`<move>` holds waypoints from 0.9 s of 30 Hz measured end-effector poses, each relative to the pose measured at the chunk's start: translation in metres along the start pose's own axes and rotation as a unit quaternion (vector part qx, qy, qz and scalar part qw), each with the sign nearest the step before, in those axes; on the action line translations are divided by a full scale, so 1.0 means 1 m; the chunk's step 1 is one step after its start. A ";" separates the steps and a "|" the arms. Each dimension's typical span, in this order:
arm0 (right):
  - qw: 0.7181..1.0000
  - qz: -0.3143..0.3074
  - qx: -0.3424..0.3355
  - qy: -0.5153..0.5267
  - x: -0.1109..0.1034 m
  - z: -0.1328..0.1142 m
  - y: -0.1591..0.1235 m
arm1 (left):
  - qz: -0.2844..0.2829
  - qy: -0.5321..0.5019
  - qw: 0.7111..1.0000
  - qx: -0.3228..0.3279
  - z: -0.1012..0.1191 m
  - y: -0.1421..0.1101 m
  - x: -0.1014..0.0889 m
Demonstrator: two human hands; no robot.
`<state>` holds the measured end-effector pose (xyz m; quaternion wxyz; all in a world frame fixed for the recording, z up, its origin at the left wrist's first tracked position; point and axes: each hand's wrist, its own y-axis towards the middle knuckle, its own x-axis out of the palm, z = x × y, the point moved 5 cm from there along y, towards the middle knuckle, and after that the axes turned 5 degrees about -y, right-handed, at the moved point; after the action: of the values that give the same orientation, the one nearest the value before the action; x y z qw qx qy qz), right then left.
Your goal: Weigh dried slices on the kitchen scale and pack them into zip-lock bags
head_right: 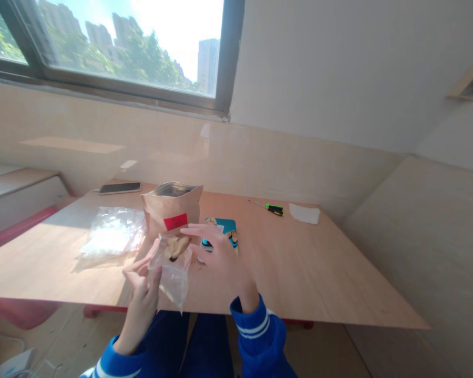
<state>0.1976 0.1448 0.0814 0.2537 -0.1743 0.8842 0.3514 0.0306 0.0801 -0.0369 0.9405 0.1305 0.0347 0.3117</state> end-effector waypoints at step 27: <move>0.991 0.067 0.095 0.059 0.006 0.028 0.008 | 0.022 -0.042 0.998 -0.049 -0.002 -0.002 -0.009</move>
<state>0.1977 0.1694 0.0646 0.1924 -0.1102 0.9366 0.2712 0.0243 0.0733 -0.0392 0.9395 0.0983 -0.0231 0.3275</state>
